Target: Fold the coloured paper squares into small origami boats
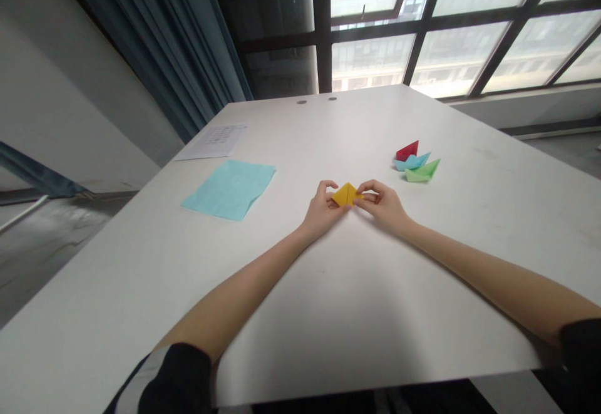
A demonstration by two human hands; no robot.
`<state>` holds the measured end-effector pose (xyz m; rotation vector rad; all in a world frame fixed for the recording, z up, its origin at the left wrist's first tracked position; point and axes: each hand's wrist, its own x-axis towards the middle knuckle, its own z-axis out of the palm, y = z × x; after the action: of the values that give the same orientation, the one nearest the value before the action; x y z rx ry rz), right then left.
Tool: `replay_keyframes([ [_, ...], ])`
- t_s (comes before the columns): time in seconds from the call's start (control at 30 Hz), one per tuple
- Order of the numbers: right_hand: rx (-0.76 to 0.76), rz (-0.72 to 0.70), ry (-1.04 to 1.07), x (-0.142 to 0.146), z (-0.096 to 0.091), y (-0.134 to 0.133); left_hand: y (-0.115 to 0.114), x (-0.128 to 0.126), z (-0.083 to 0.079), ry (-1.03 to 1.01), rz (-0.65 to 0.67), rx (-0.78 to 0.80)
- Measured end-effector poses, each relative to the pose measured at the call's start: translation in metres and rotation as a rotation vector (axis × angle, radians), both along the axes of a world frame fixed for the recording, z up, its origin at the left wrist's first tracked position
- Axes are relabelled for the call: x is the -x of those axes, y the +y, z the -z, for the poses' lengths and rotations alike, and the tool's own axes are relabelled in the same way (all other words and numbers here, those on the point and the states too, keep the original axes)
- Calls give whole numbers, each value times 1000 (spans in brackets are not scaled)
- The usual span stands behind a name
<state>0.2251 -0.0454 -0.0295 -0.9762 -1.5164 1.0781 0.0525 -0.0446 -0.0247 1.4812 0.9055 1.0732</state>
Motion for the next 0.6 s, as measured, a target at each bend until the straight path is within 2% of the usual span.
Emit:
replay_keyframes([
  [0.17, -80, 65, -48, 1, -3, 0, -2, 2, 0, 178, -40, -129],
  [0.33, -124, 77, -87, 3, -6, -2, -6, 0, -3, 270, -14, -183],
  [0.6, -129, 129, -158, 4, -9, -4, -4, -1, -1, 161, -59, -210],
])
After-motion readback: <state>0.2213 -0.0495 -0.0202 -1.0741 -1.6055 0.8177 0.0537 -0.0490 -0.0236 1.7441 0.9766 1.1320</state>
